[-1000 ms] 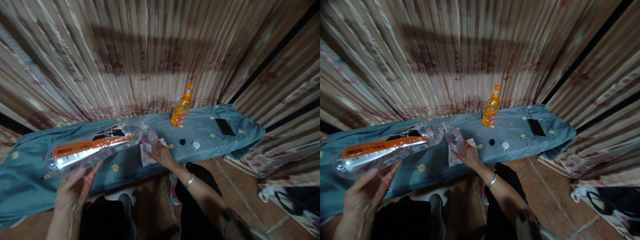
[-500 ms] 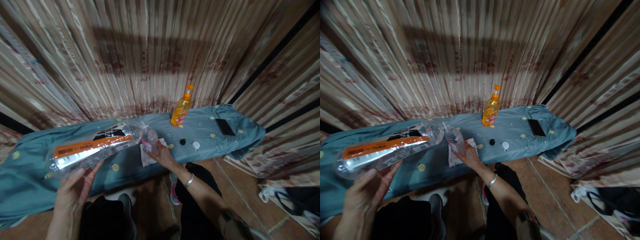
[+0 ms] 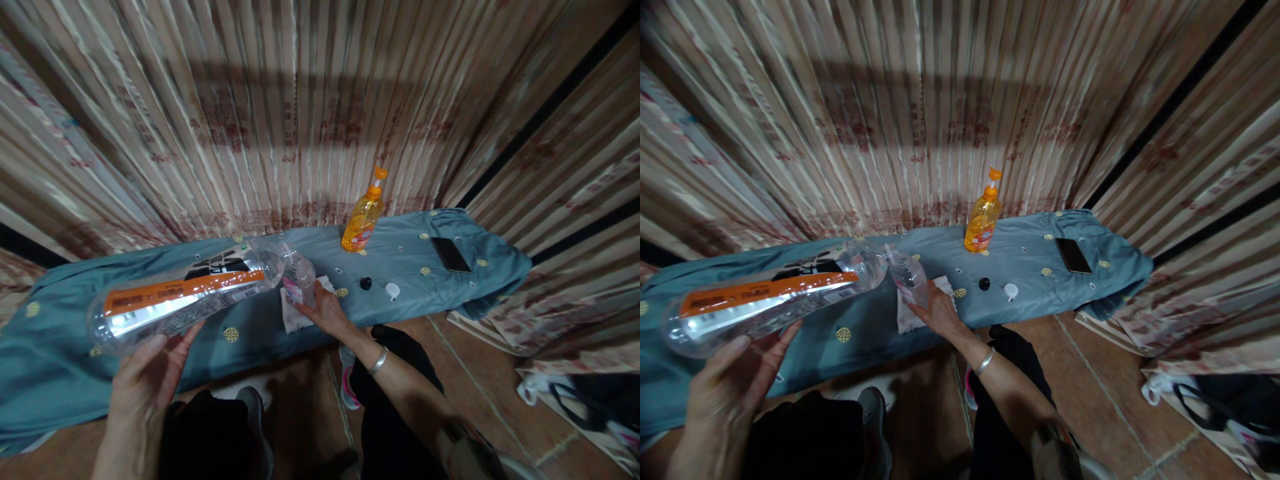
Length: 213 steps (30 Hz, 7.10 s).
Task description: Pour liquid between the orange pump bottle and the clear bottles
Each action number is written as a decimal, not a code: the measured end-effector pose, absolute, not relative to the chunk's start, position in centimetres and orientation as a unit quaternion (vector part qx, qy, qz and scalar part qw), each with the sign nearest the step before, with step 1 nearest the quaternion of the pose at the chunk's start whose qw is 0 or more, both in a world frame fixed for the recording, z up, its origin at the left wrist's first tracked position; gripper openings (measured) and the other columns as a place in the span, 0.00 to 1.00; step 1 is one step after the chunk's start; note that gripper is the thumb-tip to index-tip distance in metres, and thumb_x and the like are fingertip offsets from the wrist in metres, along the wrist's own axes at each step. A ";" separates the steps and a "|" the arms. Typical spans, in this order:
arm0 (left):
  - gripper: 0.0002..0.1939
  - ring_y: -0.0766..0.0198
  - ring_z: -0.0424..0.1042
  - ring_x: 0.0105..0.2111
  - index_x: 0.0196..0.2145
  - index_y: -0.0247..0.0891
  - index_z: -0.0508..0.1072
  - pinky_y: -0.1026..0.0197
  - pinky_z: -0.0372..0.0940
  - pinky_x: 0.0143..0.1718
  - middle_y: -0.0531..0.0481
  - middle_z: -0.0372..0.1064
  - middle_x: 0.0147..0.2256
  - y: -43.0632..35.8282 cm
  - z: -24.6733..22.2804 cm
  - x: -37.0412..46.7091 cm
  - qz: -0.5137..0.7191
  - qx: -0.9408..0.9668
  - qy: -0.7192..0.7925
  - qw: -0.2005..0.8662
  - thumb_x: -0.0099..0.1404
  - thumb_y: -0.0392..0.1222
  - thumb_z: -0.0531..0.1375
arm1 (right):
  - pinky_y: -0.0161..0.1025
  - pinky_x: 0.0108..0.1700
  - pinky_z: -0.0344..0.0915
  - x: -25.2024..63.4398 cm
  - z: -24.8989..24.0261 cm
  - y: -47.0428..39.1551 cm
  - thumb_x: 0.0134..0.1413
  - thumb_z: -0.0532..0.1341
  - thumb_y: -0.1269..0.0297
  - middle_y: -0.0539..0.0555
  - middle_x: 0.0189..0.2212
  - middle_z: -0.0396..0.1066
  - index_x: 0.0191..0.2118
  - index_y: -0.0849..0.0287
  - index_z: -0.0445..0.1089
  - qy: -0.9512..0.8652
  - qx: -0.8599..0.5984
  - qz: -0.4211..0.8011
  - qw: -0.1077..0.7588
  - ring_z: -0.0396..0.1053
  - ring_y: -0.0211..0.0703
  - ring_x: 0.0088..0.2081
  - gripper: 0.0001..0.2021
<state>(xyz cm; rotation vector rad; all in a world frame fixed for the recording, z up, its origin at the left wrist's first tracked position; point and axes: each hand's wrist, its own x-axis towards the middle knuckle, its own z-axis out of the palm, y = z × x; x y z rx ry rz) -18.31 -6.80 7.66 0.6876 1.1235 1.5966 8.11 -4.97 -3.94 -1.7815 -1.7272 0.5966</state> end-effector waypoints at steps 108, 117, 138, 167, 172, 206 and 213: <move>0.19 0.42 0.51 0.69 0.36 0.50 0.77 0.27 0.42 0.70 0.57 0.76 0.51 -7.2 7.9 -17.9 0.657 0.330 0.467 0.490 0.43 0.42 0.73 | 0.44 0.48 0.71 8.2 -3.9 -4.8 0.58 0.69 0.58 0.61 0.45 0.78 0.56 0.61 0.65 -0.642 -0.671 0.232 0.289 0.78 0.56 0.48 0.25; 0.24 0.43 0.48 0.70 0.40 0.52 0.77 0.27 0.40 0.71 0.58 0.75 0.52 -7.1 7.9 -17.8 0.660 0.324 0.462 0.495 0.43 0.41 0.73 | 0.44 0.49 0.71 8.1 -3.4 -4.9 0.58 0.69 0.59 0.64 0.47 0.77 0.57 0.63 0.64 -0.639 -0.671 0.246 0.286 0.77 0.57 0.50 0.26; 0.37 0.47 0.52 0.69 0.48 0.61 0.74 0.31 0.41 0.71 0.62 0.76 0.51 -6.7 7.5 -18.3 0.673 0.311 0.443 0.504 0.39 0.43 0.76 | 0.45 0.51 0.70 8.0 -3.3 -5.0 0.59 0.68 0.58 0.65 0.50 0.76 0.57 0.64 0.63 -0.636 -0.674 0.254 0.276 0.76 0.58 0.52 0.25; 0.40 0.46 0.56 0.67 0.47 0.61 0.74 0.29 0.41 0.71 0.60 0.77 0.47 -6.6 7.6 -17.9 0.666 0.312 0.454 0.503 0.32 0.47 0.79 | 0.44 0.48 0.71 8.1 -3.6 -4.9 0.58 0.69 0.58 0.65 0.47 0.78 0.56 0.63 0.64 -0.641 -0.676 0.232 0.280 0.78 0.57 0.49 0.25; 0.40 0.47 0.56 0.67 0.48 0.62 0.74 0.28 0.40 0.71 0.61 0.77 0.47 -6.6 7.6 -17.9 0.665 0.317 0.451 0.504 0.34 0.48 0.79 | 0.45 0.48 0.71 8.0 -3.2 -4.9 0.59 0.68 0.58 0.66 0.47 0.77 0.55 0.64 0.65 -0.637 -0.681 0.241 0.271 0.78 0.58 0.49 0.24; 0.39 0.47 0.66 0.61 0.47 0.60 0.75 0.31 0.43 0.70 0.59 0.78 0.42 -6.7 7.7 -18.2 0.666 0.314 0.446 0.509 0.36 0.44 0.78 | 0.44 0.48 0.70 7.9 -3.0 -5.0 0.59 0.68 0.55 0.65 0.47 0.77 0.55 0.63 0.65 -0.632 -0.688 0.238 0.264 0.77 0.56 0.49 0.24; 0.39 0.46 0.60 0.65 0.47 0.60 0.74 0.30 0.41 0.71 0.60 0.78 0.45 -6.6 7.5 -18.2 0.668 0.310 0.442 0.512 0.35 0.44 0.79 | 0.44 0.49 0.71 7.9 -2.7 -5.1 0.59 0.68 0.57 0.66 0.49 0.77 0.57 0.65 0.64 -0.631 -0.688 0.248 0.259 0.77 0.57 0.50 0.25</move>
